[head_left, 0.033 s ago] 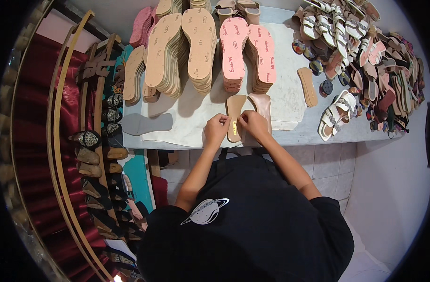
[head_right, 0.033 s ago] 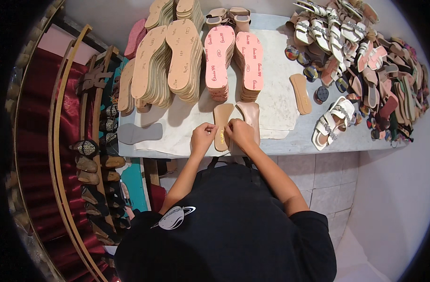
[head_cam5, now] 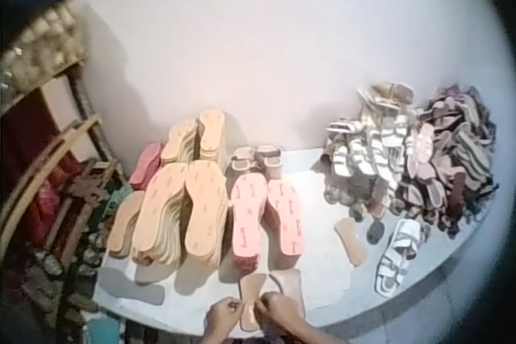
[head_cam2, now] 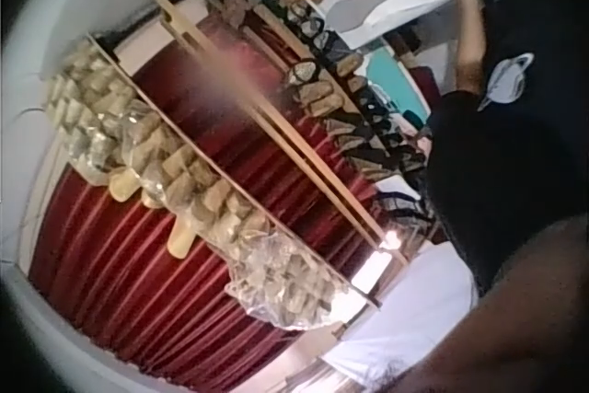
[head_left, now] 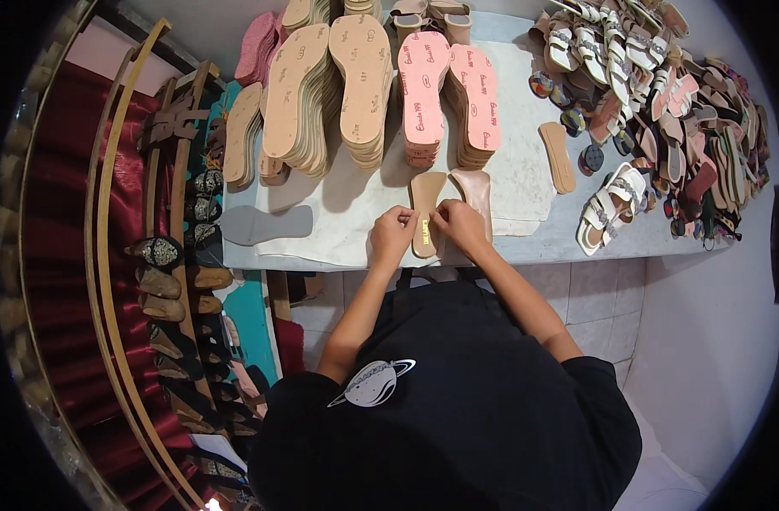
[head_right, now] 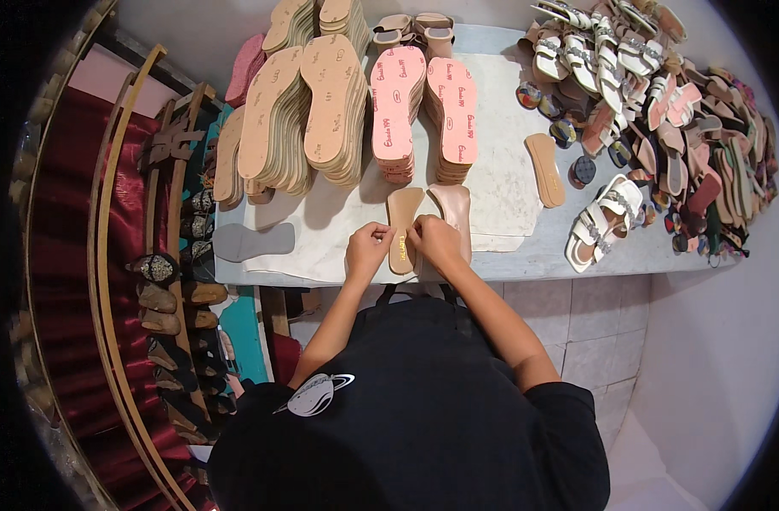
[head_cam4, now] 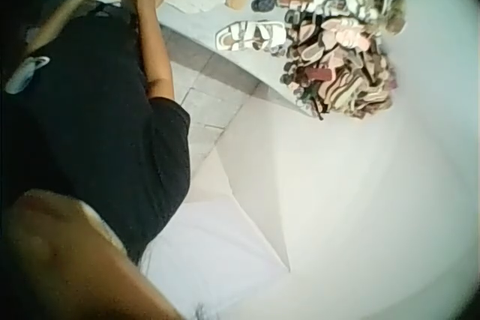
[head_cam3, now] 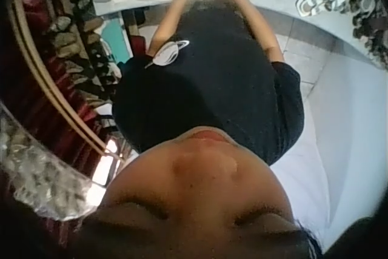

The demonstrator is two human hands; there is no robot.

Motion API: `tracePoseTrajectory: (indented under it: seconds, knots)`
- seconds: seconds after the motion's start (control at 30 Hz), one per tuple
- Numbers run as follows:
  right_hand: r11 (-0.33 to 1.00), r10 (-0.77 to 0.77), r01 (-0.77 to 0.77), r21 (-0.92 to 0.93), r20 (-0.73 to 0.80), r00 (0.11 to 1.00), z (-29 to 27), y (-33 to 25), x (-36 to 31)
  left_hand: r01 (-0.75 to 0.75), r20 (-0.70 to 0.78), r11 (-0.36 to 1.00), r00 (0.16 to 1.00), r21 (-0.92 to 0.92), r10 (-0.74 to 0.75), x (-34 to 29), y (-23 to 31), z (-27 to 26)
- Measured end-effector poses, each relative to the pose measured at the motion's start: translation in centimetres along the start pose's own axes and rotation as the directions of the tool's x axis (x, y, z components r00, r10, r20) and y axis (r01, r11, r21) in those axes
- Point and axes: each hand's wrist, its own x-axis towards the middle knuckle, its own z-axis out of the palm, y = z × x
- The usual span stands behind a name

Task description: The recorder is inspecting and handling a series of shoe insoles at a workbench in a shoe manufacturing facility.

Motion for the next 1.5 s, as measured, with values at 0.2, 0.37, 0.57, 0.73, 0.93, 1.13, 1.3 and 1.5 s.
tracePoseTrajectory:
  seconds: [0.2,0.37,0.57,0.73,0.93,1.13,1.3,1.5]
  knots:
    - [0.999,0.047,-0.047,0.017,-0.01,0.999,0.1,-0.4,0.0,0.018,0.022,1.0,1.0,0.012,-0.018,0.1,-0.1,0.0]
    - [0.997,0.069,-0.069,0.042,-0.011,0.998,0.1,-0.4,0.0,0.015,0.032,0.999,0.999,0.032,-0.016,0.1,-0.1,0.0]
    - [0.999,0.052,-0.052,0.0,-0.018,0.999,0.3,-0.5,0.0,-0.027,0.034,0.998,0.999,0.052,0.025,0.1,-0.4,0.1]
    - [1.0,-0.009,0.008,-0.01,-0.07,0.998,0.4,-0.5,-0.3,-0.071,0.001,0.994,0.997,0.08,0.071,0.0,-0.4,0.1]
    - [0.989,-0.108,0.097,-0.112,-0.098,0.989,0.4,-0.5,-0.6,-0.224,0.008,0.957,0.974,0.184,0.226,-0.3,0.0,0.3]
    - [0.981,-0.112,0.109,-0.162,-0.013,0.994,-0.3,-0.1,-0.5,-0.253,0.006,0.92,0.965,0.299,0.263,-0.7,1.2,0.2]
    - [0.993,-0.113,0.114,-0.004,-0.165,0.98,-1.8,1.0,-1.8,-0.278,0.024,0.925,0.959,0.258,0.281,-0.7,4.0,1.1]
    - [0.994,0.078,-0.054,0.098,-0.262,0.962,-6.0,3.1,-2.6,-0.397,0.119,0.899,0.917,0.185,0.38,0.3,7.2,4.7]
